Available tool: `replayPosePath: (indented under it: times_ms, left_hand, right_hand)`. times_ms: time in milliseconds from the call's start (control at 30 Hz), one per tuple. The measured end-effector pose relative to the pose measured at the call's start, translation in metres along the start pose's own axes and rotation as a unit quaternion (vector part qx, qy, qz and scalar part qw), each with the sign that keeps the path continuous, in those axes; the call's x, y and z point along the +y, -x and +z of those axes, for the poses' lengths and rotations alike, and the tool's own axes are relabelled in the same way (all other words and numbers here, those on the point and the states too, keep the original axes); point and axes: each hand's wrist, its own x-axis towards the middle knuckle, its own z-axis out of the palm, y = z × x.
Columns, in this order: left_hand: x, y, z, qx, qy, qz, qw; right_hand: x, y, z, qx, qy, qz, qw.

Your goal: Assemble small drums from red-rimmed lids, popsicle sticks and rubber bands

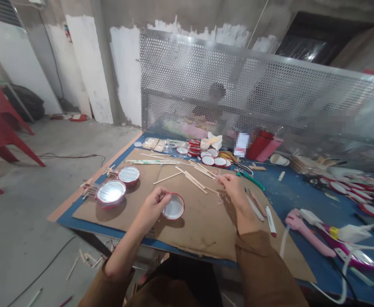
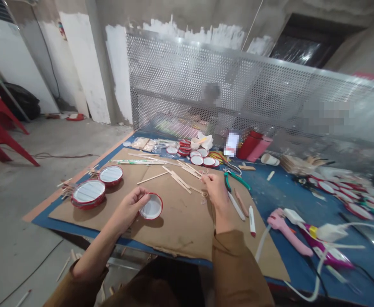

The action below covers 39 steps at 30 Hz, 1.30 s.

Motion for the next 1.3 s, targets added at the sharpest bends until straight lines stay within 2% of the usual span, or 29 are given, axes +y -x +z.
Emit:
replayPosePath:
  times_ms: [133,333,433,600,700,867,1133,1300]
  left_hand:
    - [-0.002,0.0,-0.001,-0.008,0.002,-0.009,1.0]
    - [-0.002,0.0,-0.001,-0.013,0.001,-0.013,1.0]
    - [-0.001,0.0,0.0,-0.007,-0.008,-0.005,1.0]
    - [0.001,0.0,0.001,-0.016,-0.014,-0.002,1.0]
    - [0.002,0.0,0.001,-0.023,-0.022,0.002,0.999]
    - [0.006,0.0,0.003,-0.028,-0.02,0.007,0.999]
    - [0.007,0.002,0.003,-0.009,-0.015,0.003,1.0]
    - [0.006,0.001,0.002,-0.013,-0.016,0.0,1.0]
  right_hand:
    - [-0.006,-0.028,0.003,0.045,0.075,0.06,0.994]
    - [-0.022,-0.059,0.023,-0.018,0.135,0.076,0.988]
    - [-0.023,-0.061,0.02,-0.031,0.131,0.063,0.989]
    - [-0.019,-0.045,-0.006,-0.044,0.077,0.007,0.996]
    - [-0.017,-0.025,-0.012,-0.067,0.032,-0.029,0.997]
    - [-0.016,-0.002,-0.002,-0.063,-0.019,-0.049,0.997]
    - [-0.012,0.006,0.013,0.016,-0.007,-0.013,1.0]
    - [-0.019,0.011,0.019,-0.029,0.005,-0.047,0.998]
